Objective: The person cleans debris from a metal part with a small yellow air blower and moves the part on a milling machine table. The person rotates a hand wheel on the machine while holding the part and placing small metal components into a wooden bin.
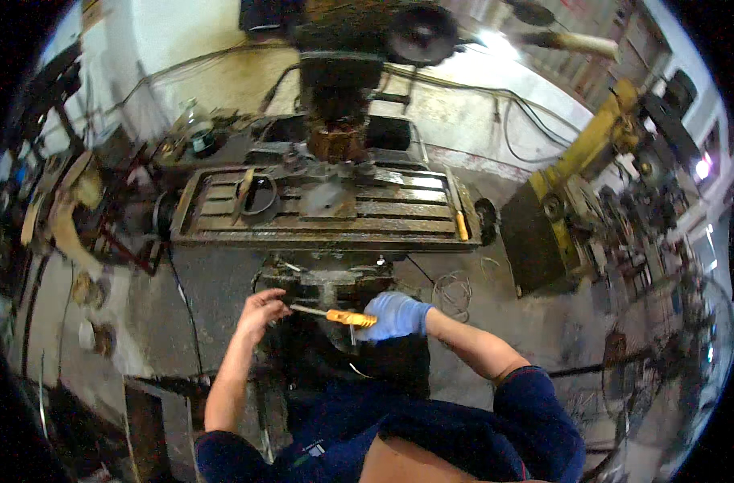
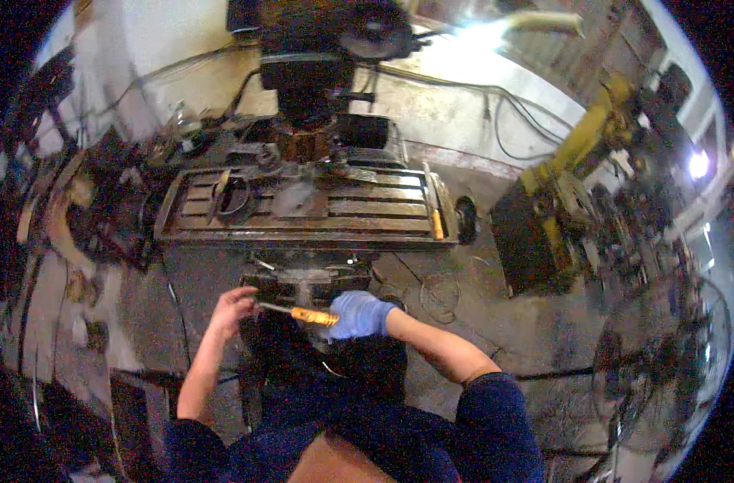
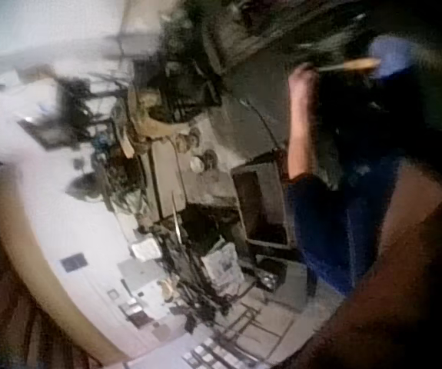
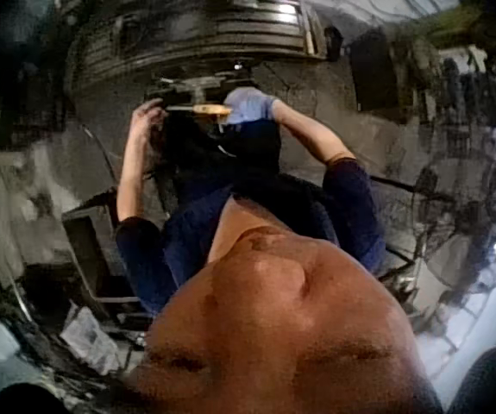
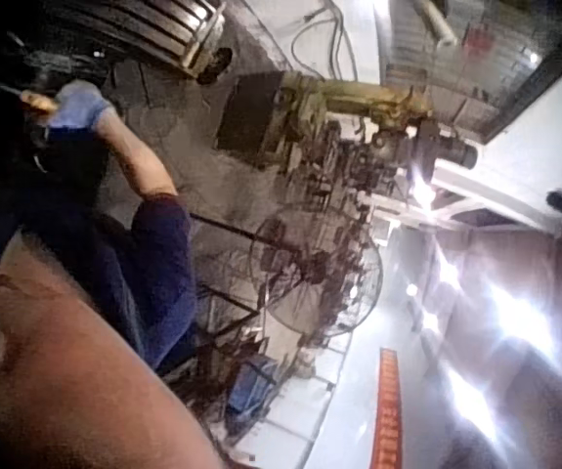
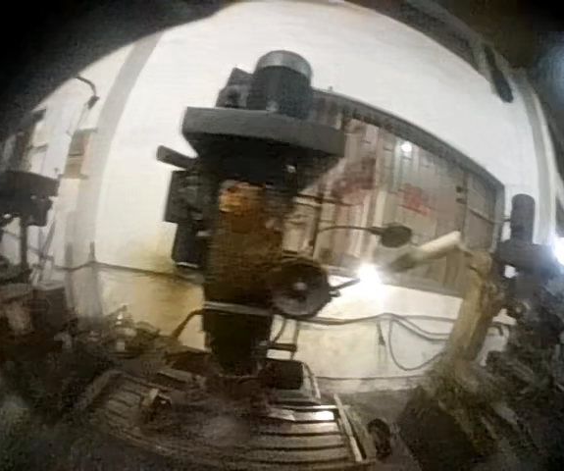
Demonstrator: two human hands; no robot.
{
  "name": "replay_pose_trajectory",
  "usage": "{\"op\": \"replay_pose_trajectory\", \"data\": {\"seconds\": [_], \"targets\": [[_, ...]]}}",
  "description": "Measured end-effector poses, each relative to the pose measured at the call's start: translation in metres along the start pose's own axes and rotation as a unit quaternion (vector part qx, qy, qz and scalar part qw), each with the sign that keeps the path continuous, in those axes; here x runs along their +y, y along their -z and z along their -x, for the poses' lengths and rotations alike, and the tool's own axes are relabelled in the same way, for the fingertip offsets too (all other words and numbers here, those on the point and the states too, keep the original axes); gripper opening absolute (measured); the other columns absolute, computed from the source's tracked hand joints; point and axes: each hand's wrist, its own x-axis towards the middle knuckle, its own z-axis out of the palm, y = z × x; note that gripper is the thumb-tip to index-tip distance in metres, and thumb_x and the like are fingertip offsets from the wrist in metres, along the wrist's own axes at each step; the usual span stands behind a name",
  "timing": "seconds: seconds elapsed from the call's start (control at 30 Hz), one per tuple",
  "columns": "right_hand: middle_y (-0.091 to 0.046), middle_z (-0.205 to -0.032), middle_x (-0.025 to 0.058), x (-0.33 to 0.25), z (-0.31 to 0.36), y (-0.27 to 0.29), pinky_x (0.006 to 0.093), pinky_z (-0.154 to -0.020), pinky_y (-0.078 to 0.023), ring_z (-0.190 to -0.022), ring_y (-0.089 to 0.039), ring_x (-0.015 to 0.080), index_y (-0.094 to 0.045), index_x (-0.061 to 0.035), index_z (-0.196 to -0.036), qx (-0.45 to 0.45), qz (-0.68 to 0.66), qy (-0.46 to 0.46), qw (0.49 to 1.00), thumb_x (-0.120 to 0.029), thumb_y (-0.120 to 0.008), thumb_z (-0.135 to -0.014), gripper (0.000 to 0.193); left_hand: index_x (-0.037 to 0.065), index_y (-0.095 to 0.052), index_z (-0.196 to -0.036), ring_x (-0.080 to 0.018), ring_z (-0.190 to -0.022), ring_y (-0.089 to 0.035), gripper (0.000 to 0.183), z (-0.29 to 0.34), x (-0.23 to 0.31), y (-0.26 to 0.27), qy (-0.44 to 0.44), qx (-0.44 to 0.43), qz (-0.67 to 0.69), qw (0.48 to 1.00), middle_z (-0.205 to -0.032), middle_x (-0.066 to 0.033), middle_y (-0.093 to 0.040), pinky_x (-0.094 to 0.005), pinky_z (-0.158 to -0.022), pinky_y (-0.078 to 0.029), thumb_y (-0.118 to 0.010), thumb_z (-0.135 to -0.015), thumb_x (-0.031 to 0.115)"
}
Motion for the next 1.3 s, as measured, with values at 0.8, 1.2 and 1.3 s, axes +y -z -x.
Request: {"op": "replay_pose_trajectory", "data": {"seconds": [0.8, 1.2, 1.3], "targets": [[-0.06, -0.067, 0.0209, -0.036, -0.008, -0.016, 0.0441, -0.061, -0.046, -0.065, -0.058, 0.0367, -0.064, 0.0, -0.07, 0.02, -0.086, 0.095, 0.992, -0.054, -0.057, -0.069, 0.054, -0.002, -0.054, -0.106, -0.0152, -0.063, -0.051, 0.023, 0.066, -0.002, 0.033, 0.025, 0.141, 0.096, 0.985, -0.076, -0.0041, -0.051, -0.0387, -0.07, -0.051, -0.05, -0.085, 0.006], [-0.061, -0.069, 0.0166, -0.06, -0.01, -0.035, 0.0356, -0.055, -0.047, -0.062, -0.061, 0.0293, -0.064, -0.0058, -0.082, 0.018, -0.112, 0.167, 0.98, -0.034, -0.07, -0.069, 0.031, -0.005, -0.056, -0.105, -0.0157, -0.072, -0.059, 0.032, 0.291, 0.029, 0.133, -0.03, 0.397, -0.38, 0.835, -0.082, -0.0096, -0.064, -0.0286, -0.068, -0.046, -0.055, -0.077, 0.01], [-0.06, -0.067, 0.0112, -0.073, 0.001, -0.025, 0.0312, -0.055, -0.045, -0.059, -0.057, 0.0177, -0.063, -0.0036, -0.084, -0.003, -0.202, 0.112, 0.973, -0.025, -0.071, -0.069, 0.027, -0.004, -0.056, -0.106, -0.0175, -0.075, -0.06, 0.034, 0.392, 0.003, 0.169, 0.029, 0.553, -0.33, 0.765, -0.079, -0.0129, -0.064, -0.0298, -0.07, -0.047, -0.057, -0.075, 0.01]]}}
